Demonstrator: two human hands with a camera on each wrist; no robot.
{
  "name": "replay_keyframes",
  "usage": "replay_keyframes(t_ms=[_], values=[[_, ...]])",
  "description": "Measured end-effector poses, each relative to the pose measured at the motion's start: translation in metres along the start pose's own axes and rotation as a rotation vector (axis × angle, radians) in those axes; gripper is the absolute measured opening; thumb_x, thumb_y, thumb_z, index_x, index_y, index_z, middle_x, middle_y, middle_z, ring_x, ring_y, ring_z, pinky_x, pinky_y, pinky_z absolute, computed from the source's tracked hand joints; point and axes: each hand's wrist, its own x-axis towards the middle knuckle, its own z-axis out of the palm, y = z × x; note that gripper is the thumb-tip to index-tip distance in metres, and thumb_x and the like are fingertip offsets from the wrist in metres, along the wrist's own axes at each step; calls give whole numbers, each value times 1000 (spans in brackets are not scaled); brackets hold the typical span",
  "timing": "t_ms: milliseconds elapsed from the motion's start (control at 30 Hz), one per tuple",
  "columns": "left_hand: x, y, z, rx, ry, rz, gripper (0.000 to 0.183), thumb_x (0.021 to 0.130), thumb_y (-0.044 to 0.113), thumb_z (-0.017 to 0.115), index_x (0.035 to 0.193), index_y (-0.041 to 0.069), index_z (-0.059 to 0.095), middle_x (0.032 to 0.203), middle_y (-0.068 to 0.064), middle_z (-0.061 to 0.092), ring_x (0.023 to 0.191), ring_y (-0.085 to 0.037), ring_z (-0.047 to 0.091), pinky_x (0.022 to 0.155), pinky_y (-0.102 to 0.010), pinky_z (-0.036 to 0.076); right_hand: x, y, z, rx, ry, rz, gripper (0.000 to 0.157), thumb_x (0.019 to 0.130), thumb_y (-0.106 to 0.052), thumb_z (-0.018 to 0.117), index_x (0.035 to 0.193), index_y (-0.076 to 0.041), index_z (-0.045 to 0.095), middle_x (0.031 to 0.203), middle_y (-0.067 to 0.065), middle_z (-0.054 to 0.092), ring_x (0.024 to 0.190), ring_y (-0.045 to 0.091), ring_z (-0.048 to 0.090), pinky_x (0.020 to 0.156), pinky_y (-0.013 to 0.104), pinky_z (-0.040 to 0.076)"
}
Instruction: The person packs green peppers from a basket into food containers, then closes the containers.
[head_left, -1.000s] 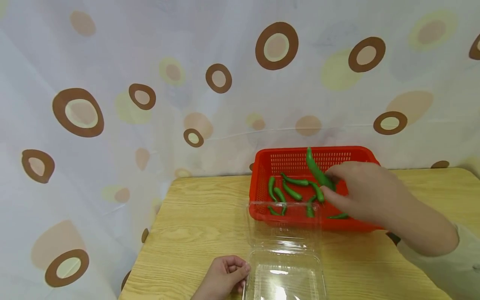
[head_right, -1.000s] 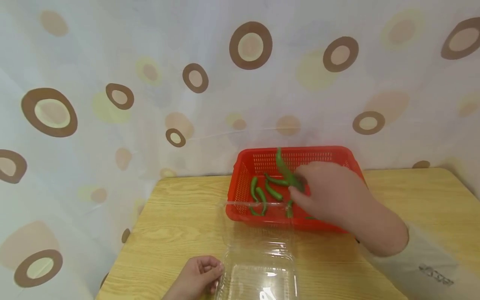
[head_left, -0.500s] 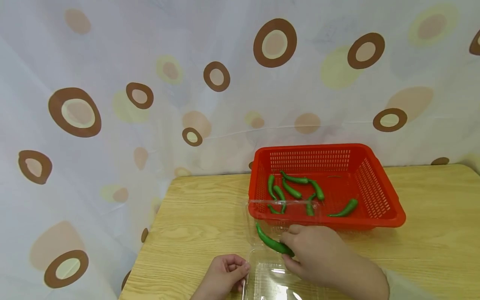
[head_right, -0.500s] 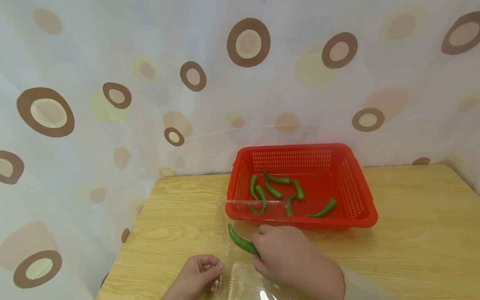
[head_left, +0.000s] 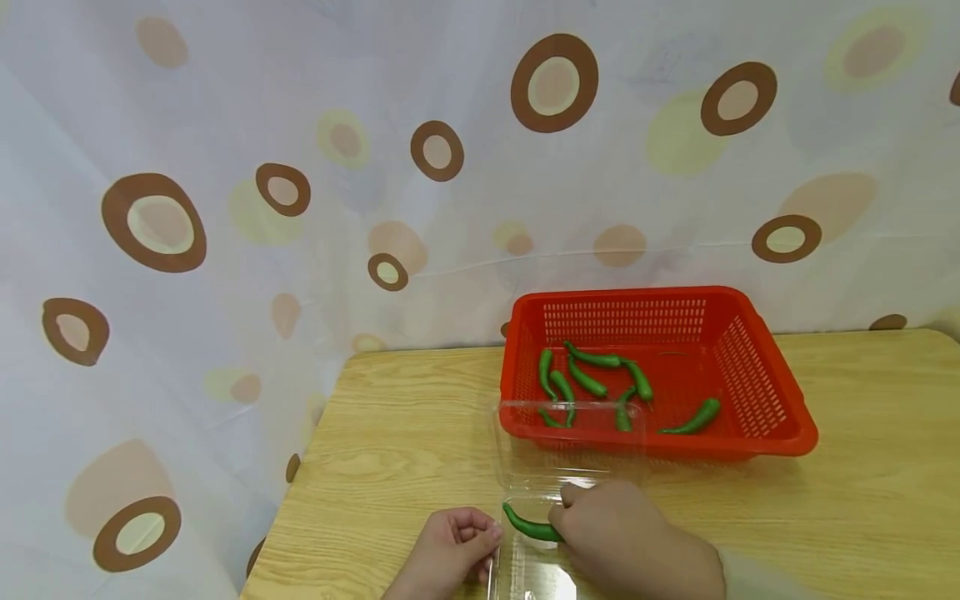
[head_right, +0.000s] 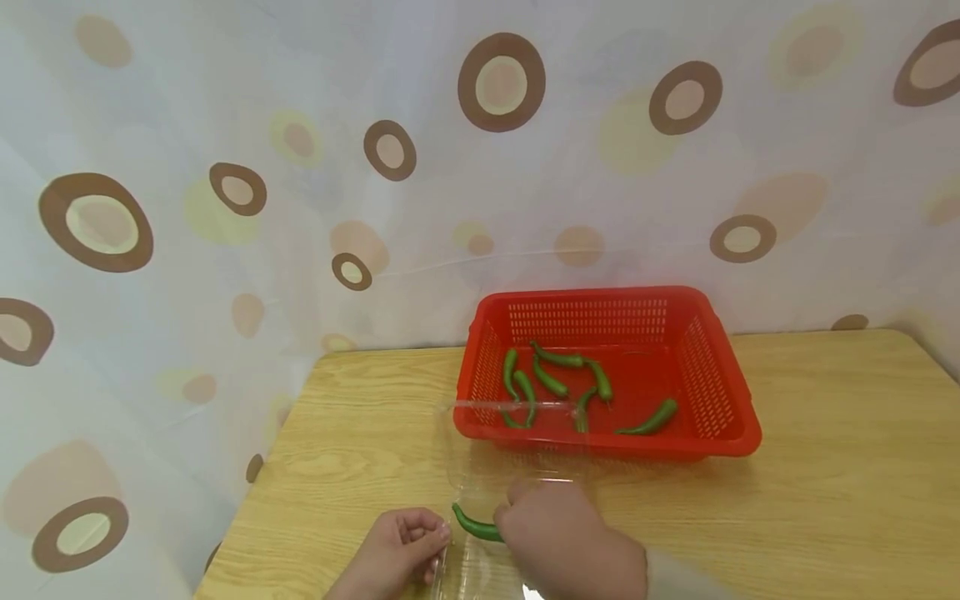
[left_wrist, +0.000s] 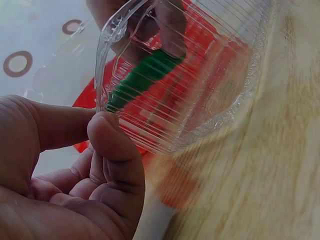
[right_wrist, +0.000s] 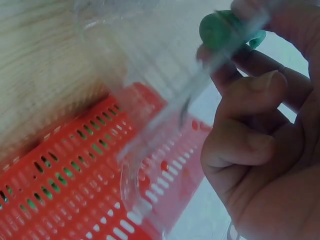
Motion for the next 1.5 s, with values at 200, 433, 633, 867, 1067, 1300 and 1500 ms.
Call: replay_keyframes(t_ms=[200, 433, 633, 867, 1067, 1300, 1500], values=[[0, 1, 1, -2, 0, -5, 18, 100, 8, 68, 97, -10, 67, 70, 3, 64, 56, -5, 55, 53, -16, 48, 0, -8, 10, -113, 49, -19, 19, 75, -24, 83, 72, -21, 64, 67, -4, 52, 49, 17, 48, 39, 33, 35], [0, 0, 1, 9, 9, 9, 19, 99, 7, 69, 98, -12, 66, 70, 3, 64, 58, -6, 55, 54, -17, 49, -2, -8, 16, -153, 56, -17, 19, 74, -23, 82, 68, -22, 64, 68, -3, 57, 49, 18, 50, 37, 35, 36], [0, -1, 0, -18, 0, 12, 18, 99, 7, 70, 97, -11, 66, 71, 3, 64, 58, -5, 55, 54, -17, 50, -3, -7, 19, -124, 68, -14, 22, 74, -23, 82, 66, -23, 62, 66, -4, 56, 48, 16, 49, 35, 35, 35], [0, -1, 0, -21, 0, 18, 21, 98, 8, 70, 97, -12, 66, 72, 3, 65, 58, -5, 55, 53, -17, 50, -5, -7, 21, -92, 53, -2, 27, 72, -27, 84, 65, -22, 59, 63, -7, 48, 47, 13, 44, 36, 33, 32], [-1, 0, 1, -23, 5, 11, 18, 99, 7, 69, 97, -10, 67, 71, 3, 65, 58, -5, 55, 54, -16, 50, -6, -7, 15, -119, 37, -21, 21, 76, -29, 83, 72, -21, 64, 68, -5, 53, 52, 14, 49, 38, 33, 35], [0, 0, 1, -25, 7, 1, 17, 99, 8, 70, 96, -9, 67, 72, 2, 65, 59, -6, 55, 54, -17, 50, -10, -4, -28, -46, 113, -72, 23, 83, -38, 78, 80, -20, 65, 70, -9, 53, 50, 7, 44, 41, 26, 32], [0, 0, 0, -7, 9, 0, 17, 100, 9, 69, 96, -8, 68, 72, 2, 65, 57, -6, 55, 54, -17, 49, -7, 19, -101, -30, 467, -104, 24, 84, -39, 80, 97, -19, 75, 81, -10, 67, 48, 3, 47, 42, 19, 38]])
